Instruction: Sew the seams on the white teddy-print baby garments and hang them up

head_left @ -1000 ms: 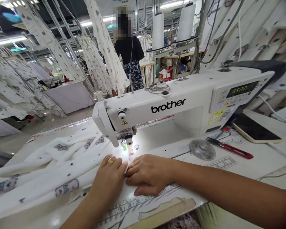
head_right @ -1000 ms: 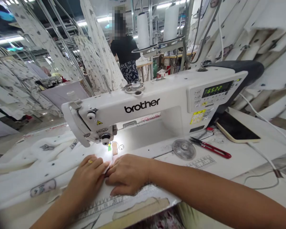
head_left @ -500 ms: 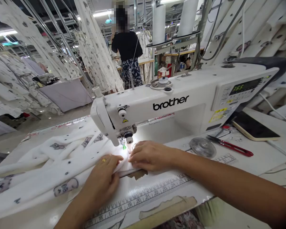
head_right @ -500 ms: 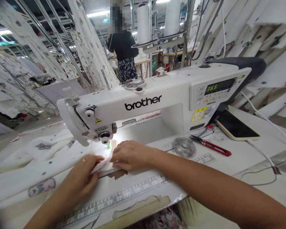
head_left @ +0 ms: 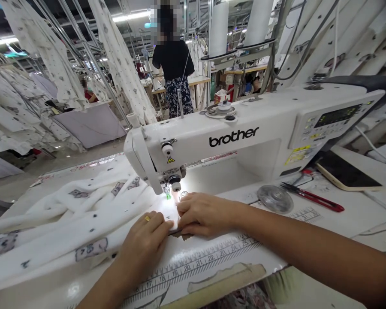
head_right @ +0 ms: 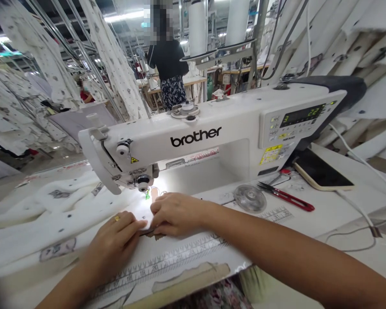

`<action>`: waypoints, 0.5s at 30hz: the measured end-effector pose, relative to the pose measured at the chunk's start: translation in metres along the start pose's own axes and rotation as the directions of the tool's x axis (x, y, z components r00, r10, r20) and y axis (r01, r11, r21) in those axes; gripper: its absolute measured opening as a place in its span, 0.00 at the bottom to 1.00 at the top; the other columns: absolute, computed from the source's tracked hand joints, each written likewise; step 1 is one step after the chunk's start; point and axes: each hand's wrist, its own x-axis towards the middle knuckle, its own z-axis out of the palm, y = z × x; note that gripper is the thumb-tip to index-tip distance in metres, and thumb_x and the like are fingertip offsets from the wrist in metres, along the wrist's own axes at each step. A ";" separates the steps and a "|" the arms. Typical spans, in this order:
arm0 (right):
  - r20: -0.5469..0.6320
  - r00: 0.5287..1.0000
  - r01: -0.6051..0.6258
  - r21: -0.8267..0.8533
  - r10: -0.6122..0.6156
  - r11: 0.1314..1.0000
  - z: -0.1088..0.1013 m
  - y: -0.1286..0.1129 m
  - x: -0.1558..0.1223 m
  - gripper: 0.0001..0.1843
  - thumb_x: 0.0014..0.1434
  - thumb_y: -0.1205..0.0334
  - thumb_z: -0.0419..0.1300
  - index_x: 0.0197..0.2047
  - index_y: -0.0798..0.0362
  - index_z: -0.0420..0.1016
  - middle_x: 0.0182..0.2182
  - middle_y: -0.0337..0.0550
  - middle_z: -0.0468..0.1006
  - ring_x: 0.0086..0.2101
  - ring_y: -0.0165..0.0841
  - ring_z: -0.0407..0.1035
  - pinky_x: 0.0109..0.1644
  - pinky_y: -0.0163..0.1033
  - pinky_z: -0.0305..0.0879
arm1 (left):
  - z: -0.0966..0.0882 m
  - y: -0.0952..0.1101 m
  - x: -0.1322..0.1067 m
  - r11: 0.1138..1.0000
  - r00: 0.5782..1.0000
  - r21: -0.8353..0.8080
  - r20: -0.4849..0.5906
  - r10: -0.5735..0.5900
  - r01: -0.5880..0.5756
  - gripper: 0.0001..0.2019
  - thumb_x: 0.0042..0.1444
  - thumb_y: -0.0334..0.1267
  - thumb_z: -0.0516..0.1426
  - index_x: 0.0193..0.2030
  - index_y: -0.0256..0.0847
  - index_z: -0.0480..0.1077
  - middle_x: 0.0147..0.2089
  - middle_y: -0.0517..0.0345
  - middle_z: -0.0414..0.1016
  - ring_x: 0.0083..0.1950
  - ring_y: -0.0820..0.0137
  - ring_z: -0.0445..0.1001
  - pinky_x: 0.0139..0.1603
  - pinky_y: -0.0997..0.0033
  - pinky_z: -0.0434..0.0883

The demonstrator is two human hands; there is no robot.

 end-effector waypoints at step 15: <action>0.010 0.998 0.056 -0.067 -0.055 0.996 -0.003 -0.001 0.001 0.09 0.66 0.59 0.59 0.42 0.53 0.79 0.31 0.40 0.73 0.32 0.30 0.64 0.48 0.37 0.61 | 0.019 -0.013 0.006 0.991 0.995 0.102 0.071 0.076 -0.083 0.09 0.64 0.25 0.50 0.43 0.35 0.70 0.32 0.55 0.68 0.34 0.64 0.68 0.35 0.63 0.71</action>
